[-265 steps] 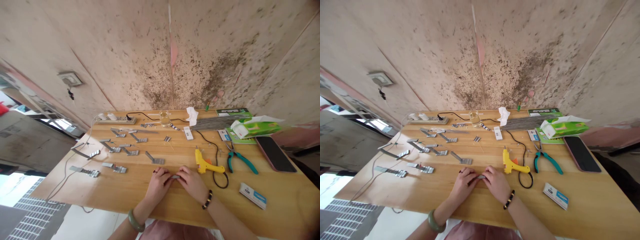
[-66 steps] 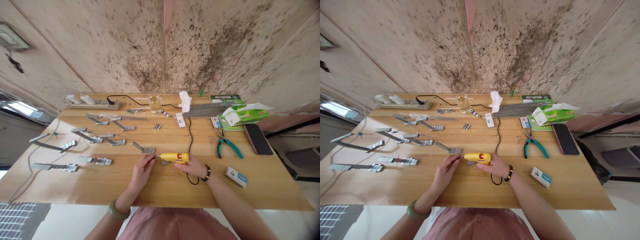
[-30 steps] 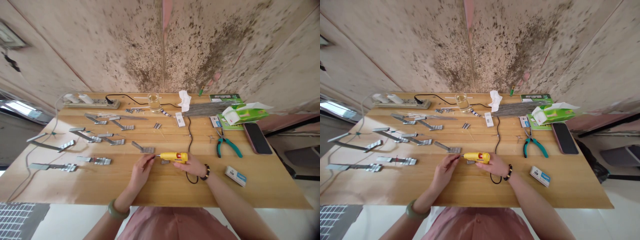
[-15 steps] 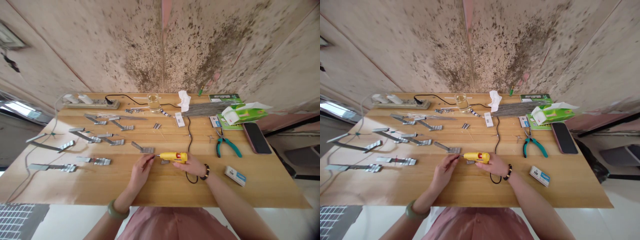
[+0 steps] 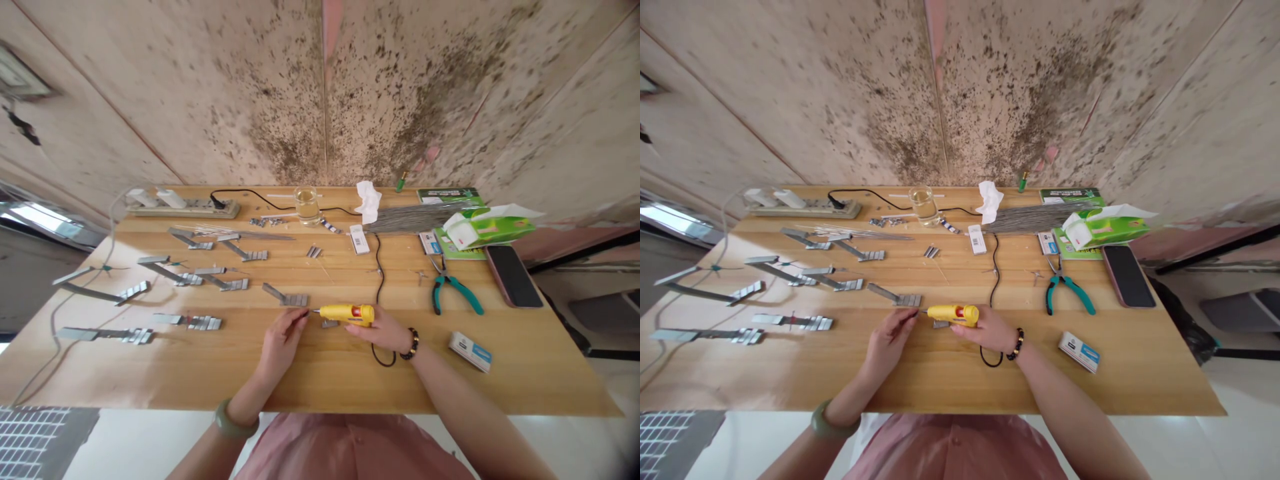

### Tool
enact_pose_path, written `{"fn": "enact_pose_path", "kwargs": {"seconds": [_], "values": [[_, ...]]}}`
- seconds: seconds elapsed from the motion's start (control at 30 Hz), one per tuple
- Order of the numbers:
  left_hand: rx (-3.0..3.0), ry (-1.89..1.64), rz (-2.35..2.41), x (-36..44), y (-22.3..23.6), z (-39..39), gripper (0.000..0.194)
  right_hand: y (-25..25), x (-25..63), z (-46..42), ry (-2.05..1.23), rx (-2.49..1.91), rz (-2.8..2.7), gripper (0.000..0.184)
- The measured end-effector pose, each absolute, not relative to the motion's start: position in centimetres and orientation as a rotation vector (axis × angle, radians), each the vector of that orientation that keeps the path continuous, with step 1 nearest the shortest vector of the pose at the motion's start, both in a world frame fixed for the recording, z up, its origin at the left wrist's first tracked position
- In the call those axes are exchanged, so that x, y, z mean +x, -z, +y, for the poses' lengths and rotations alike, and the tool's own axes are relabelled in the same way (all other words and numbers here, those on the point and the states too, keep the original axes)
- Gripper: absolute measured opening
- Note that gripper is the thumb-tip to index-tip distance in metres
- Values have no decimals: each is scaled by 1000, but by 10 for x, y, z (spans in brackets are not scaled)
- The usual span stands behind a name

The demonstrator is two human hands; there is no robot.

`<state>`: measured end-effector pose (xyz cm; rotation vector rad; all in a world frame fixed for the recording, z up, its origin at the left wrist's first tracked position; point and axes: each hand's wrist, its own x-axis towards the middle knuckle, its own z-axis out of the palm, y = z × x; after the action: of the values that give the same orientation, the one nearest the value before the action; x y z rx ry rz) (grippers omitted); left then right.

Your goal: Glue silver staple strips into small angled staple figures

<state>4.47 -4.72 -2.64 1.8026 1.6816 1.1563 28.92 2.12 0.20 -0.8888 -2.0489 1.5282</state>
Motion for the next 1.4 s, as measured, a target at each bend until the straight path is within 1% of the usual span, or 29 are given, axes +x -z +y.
{"fn": "enact_pose_path", "kwargs": {"seconds": [0.97, 1.4], "values": [[1813, -1156, 1666, 48, 21, -46, 20, -4, 289, 20, -1520, -932, -2050, 24], [1820, -1148, 1690, 46, 23, -46, 20, -2, 289, 19, -1569, -938, -2027, 24]]}}
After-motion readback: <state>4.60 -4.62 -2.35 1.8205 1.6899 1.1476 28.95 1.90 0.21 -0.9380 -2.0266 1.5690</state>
